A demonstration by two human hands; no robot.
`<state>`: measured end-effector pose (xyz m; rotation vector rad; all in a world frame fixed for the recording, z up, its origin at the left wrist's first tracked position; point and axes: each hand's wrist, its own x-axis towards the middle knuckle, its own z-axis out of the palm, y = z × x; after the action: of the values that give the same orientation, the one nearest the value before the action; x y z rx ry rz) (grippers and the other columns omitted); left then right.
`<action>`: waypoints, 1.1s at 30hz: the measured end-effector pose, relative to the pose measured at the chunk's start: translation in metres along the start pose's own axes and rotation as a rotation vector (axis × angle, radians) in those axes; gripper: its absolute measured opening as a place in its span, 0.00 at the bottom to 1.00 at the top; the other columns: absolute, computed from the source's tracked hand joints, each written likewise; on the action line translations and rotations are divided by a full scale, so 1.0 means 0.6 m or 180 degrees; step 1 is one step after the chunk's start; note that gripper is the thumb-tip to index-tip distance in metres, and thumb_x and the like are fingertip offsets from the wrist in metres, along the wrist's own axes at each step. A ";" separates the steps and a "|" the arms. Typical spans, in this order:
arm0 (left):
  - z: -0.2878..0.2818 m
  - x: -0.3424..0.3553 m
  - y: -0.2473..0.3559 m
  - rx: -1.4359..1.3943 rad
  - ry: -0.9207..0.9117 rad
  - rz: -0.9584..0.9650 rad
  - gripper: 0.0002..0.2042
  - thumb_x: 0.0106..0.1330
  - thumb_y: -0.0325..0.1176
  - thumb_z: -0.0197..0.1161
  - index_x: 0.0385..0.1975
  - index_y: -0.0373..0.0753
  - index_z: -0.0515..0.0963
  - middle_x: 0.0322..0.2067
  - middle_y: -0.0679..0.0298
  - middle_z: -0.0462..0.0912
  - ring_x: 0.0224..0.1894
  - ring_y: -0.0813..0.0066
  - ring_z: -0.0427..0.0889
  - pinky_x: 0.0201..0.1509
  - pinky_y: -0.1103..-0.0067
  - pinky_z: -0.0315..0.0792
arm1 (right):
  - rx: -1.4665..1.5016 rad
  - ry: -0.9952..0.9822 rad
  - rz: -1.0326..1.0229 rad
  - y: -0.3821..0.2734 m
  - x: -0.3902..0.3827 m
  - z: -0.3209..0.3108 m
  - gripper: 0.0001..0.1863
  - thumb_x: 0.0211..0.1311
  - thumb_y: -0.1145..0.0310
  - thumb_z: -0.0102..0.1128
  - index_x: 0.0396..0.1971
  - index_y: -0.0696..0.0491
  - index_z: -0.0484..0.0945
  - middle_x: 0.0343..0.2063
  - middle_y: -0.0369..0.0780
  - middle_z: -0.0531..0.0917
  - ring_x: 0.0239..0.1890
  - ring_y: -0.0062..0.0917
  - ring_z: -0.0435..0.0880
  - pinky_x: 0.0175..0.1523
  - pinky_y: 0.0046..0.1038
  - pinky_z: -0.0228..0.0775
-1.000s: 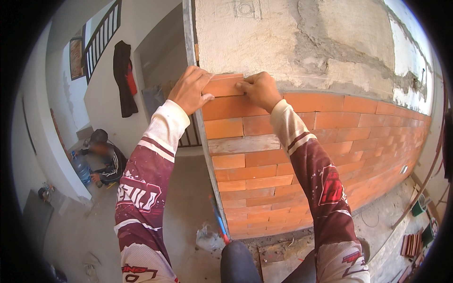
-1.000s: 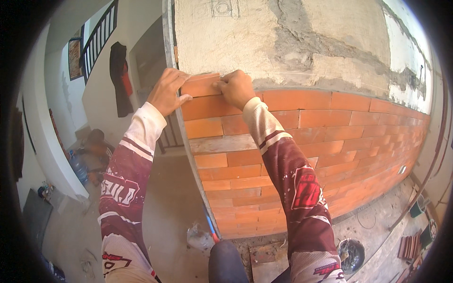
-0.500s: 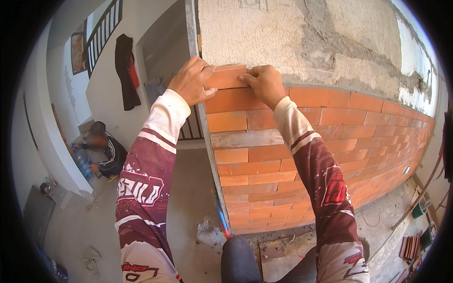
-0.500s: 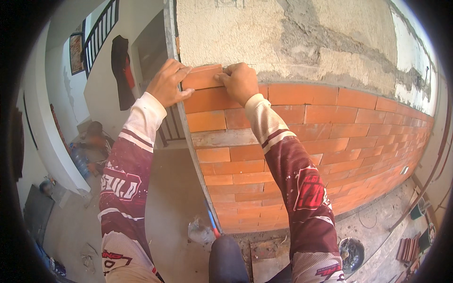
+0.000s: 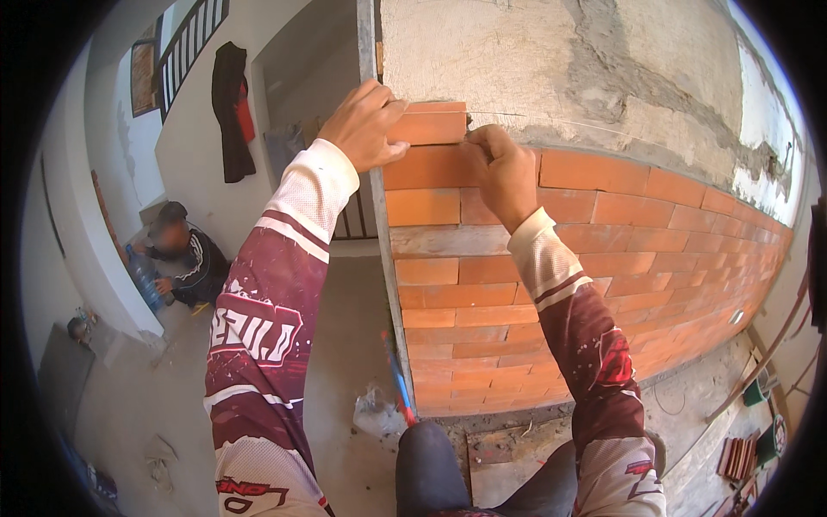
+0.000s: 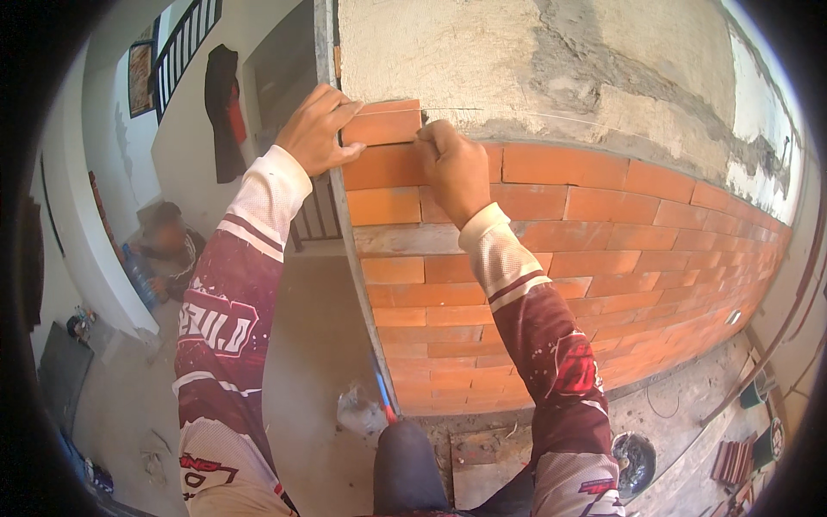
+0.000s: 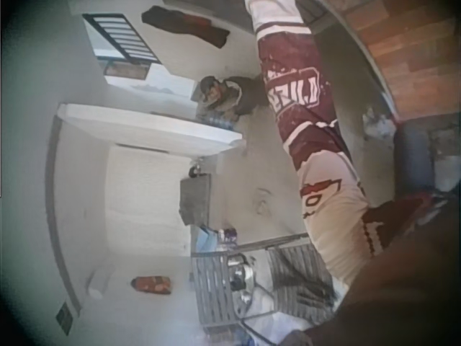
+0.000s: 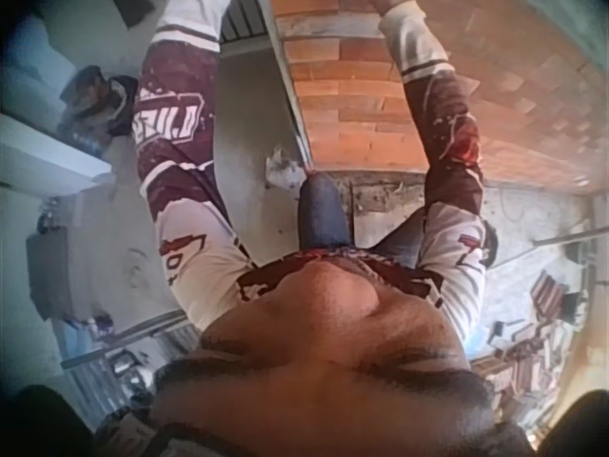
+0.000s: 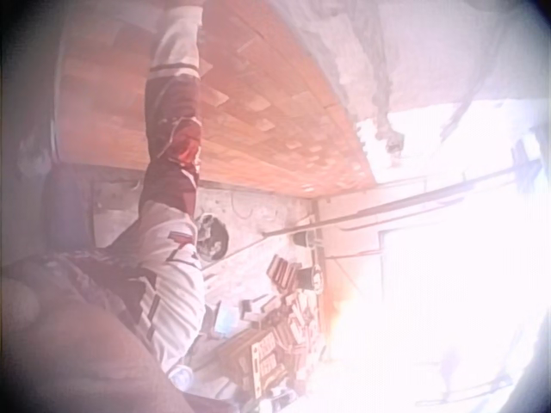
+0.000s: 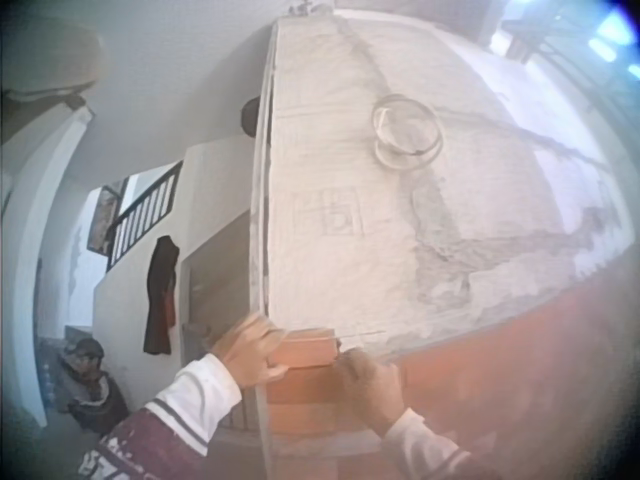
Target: The person applies mortar to a wall using a trowel, then places and adjusts rectangular terracotta tiles. They repeatedly scoop mortar, spread it on the wall, and press tiles into place, occasionally using a small plastic spacer between tiles.
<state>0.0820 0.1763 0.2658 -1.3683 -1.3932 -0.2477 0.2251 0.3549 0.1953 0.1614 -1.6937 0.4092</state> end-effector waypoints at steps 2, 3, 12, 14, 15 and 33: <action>-0.005 0.006 -0.003 0.0010 0.0013 0.0010 0.24 0.46 0.35 0.72 0.45 0.32 0.80 0.39 0.60 0.78 0.48 0.62 0.74 0.54 0.72 0.73 | -0.0056 -0.0031 -0.0334 0.000 0.006 0.008 0.05 0.60 0.75 0.58 0.36 0.55 0.77 0.29 0.45 0.83 0.32 0.43 0.82 0.37 0.38 0.75; -0.003 0.003 -0.004 0.0007 0.0006 0.0004 0.24 0.46 0.35 0.72 0.45 0.32 0.80 0.39 0.60 0.78 0.48 0.62 0.74 0.54 0.72 0.73 | -0.0083 0.0005 -0.0507 0.003 0.005 0.018 0.06 0.59 0.76 0.57 0.36 0.54 0.77 0.29 0.44 0.83 0.33 0.42 0.82 0.37 0.38 0.75; 0.004 -0.001 -0.001 0.0032 0.0041 -0.0007 0.24 0.45 0.36 0.74 0.45 0.34 0.80 0.39 0.59 0.77 0.48 0.62 0.74 0.54 0.71 0.72 | -0.0811 -0.0020 -0.1221 -0.004 0.001 0.053 0.03 0.55 0.76 0.60 0.30 0.54 0.76 0.28 0.40 0.80 0.32 0.35 0.80 0.35 0.35 0.74; 0.000 0.001 0.000 0.0025 0.0033 -0.0022 0.24 0.45 0.36 0.74 0.44 0.34 0.80 0.38 0.59 0.77 0.48 0.62 0.74 0.54 0.71 0.72 | -0.1006 -0.0007 -0.1465 0.002 0.006 0.056 0.03 0.55 0.76 0.61 0.29 0.54 0.76 0.28 0.39 0.80 0.32 0.33 0.79 0.34 0.33 0.74; 0.001 0.001 0.001 0.0016 0.0023 -0.0031 0.24 0.45 0.36 0.74 0.44 0.34 0.80 0.38 0.59 0.77 0.47 0.62 0.74 0.54 0.71 0.72 | -0.1033 0.0002 -0.1549 0.001 0.007 0.057 0.04 0.54 0.76 0.61 0.30 0.53 0.76 0.28 0.38 0.79 0.32 0.33 0.79 0.34 0.33 0.74; 0.002 0.000 -0.001 0.0222 -0.0167 -0.0087 0.21 0.48 0.42 0.73 0.40 0.35 0.82 0.40 0.59 0.78 0.52 0.64 0.72 0.58 0.71 0.70 | -0.1222 -0.0014 -0.1556 -0.004 0.000 0.074 0.09 0.49 0.77 0.57 0.33 0.52 0.80 0.31 0.37 0.77 0.36 0.32 0.77 0.41 0.32 0.72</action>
<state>0.0811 0.1769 0.2657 -1.3073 -1.4516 -0.1809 0.1845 0.3369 0.1906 0.2829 -1.6385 -0.2795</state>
